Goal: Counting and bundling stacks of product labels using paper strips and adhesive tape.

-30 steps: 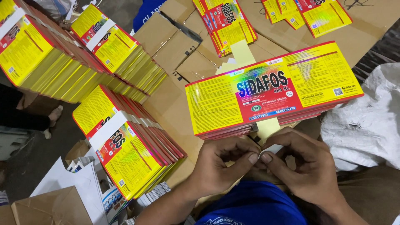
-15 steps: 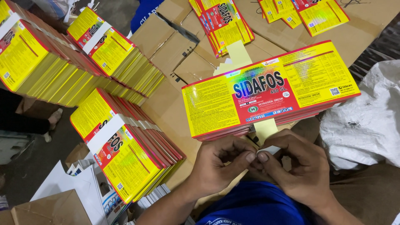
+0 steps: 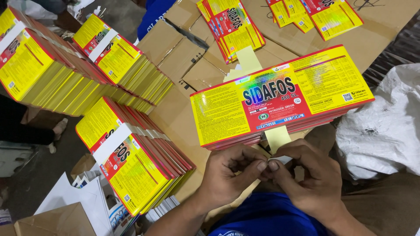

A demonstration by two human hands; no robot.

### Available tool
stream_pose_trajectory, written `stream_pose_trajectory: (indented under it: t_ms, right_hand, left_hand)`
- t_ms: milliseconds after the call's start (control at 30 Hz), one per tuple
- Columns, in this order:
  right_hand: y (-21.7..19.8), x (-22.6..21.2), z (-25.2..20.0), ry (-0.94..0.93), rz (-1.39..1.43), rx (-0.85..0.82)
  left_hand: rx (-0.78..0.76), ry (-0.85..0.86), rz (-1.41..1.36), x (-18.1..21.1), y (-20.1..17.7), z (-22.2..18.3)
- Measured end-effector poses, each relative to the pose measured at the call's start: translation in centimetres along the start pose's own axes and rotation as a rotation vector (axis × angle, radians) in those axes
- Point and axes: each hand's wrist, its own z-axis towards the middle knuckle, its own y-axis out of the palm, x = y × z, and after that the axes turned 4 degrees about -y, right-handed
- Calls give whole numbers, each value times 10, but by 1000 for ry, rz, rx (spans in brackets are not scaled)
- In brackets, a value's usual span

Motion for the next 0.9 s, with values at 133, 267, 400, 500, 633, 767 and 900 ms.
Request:
stream_pose_trajectory:
  t_ms: [133, 267, 400, 500, 633, 767, 900]
  right_hand:
    - [0, -1, 0, -61, 7, 23]
    - [-1, -1, 1, -75, 13, 12]
    - [-1, 0, 0, -85, 22, 10]
    - [1, 0, -1, -91, 19, 25]
    - [2, 3, -2, -89, 5, 39]
    - [1, 5, -2, -55, 27, 16]
    - [1, 6, -2, -55, 48, 16]
  left_hand:
    - [19, 28, 61, -1, 0, -1]
    - [37, 61, 122, 2, 2, 0]
    - [59, 75, 184, 7, 4, -1]
    - [84, 94, 251, 8, 5, -1]
    - [97, 117, 285, 9, 5, -1]
    - [84, 115, 255, 9, 6, 0]
    - [61, 100, 200, 3, 5, 1]
